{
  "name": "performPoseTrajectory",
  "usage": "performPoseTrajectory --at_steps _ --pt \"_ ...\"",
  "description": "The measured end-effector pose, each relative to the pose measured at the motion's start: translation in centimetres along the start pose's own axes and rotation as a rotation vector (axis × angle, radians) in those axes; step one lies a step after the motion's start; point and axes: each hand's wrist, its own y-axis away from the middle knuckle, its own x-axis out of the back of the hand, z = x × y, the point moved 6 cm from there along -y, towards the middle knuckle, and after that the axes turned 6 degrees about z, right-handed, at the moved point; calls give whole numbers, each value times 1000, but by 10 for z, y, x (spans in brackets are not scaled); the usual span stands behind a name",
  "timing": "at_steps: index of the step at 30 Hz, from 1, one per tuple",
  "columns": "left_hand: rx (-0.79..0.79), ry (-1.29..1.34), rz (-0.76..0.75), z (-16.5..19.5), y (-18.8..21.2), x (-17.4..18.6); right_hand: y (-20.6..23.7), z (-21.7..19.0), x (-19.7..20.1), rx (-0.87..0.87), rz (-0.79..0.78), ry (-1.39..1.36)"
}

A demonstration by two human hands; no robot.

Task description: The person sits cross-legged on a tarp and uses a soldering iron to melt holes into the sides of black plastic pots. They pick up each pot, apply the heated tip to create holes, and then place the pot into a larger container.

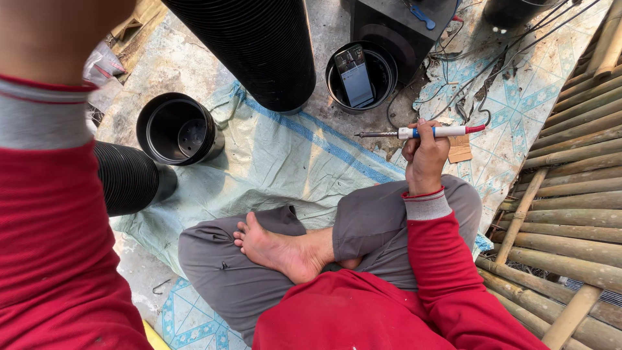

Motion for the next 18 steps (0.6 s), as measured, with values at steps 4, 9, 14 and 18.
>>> performPoseTrajectory --at_steps 4,9,14,18 --pt "146 58 128 0 3 55 11 -21 -14 195 -12 -15" --pt "529 301 368 38 54 110 60 -71 -31 407 -10 -104" --pt "1091 869 226 139 129 68 134 -94 -55 620 -42 -246" --pt "1247 1179 80 240 141 38 176 -70 -70 469 -10 -168"
